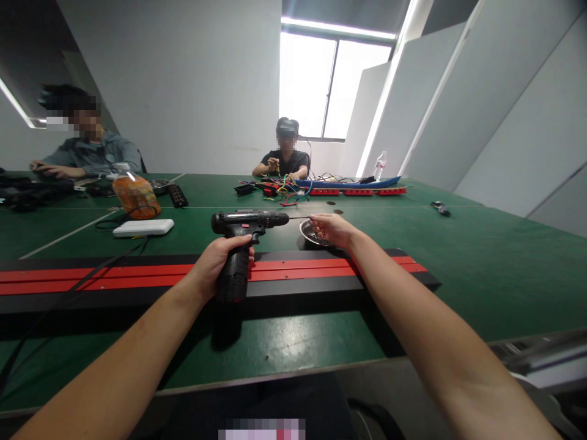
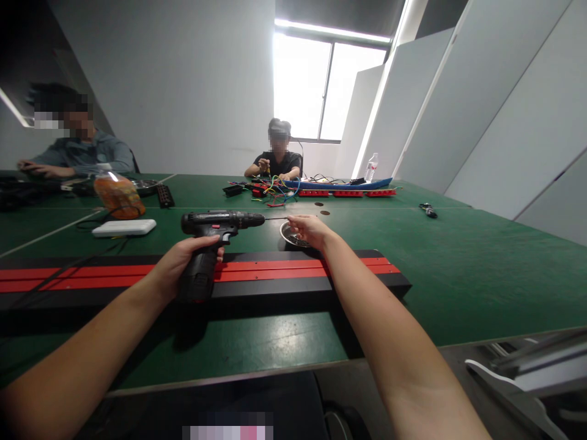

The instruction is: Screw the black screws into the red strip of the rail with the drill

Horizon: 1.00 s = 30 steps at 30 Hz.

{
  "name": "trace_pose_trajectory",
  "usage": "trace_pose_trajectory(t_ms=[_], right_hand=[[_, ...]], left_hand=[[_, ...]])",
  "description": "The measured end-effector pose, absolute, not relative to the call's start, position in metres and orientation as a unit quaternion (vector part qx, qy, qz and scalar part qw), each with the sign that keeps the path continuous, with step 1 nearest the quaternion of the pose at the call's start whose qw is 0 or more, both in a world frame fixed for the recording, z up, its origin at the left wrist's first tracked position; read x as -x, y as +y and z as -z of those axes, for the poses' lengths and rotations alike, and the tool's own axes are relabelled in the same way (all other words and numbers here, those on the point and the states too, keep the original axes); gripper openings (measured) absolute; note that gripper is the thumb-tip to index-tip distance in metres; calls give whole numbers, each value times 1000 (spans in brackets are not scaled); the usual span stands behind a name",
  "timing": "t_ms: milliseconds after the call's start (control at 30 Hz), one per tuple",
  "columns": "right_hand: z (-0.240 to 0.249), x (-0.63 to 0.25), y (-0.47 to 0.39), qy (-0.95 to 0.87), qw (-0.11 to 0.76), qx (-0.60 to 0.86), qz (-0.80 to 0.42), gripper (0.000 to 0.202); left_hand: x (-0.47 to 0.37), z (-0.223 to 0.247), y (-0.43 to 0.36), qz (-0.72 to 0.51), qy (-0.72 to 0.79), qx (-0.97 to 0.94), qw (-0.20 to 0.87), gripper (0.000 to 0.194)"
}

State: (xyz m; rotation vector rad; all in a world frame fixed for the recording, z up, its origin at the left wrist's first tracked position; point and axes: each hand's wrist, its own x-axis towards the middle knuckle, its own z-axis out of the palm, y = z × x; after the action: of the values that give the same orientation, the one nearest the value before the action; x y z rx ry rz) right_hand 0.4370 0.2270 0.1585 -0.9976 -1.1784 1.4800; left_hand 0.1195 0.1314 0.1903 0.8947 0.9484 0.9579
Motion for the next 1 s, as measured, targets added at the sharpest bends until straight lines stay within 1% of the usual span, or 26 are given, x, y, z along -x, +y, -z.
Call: trace_pose_trajectory(t_ms=[433, 667, 1000], right_hand=[[-156, -438, 230, -469, 485, 414, -611, 9], [-156, -439, 230, -465, 487, 413, -613, 7], [-157, -439, 229, -475, 477, 397, -624, 5]], left_hand=[[-120, -190, 132, -430, 434, -399, 683, 18], [-119, -187, 132, -431, 436, -425, 666, 23], [-121, -189, 130, -432, 447, -432, 654, 23]])
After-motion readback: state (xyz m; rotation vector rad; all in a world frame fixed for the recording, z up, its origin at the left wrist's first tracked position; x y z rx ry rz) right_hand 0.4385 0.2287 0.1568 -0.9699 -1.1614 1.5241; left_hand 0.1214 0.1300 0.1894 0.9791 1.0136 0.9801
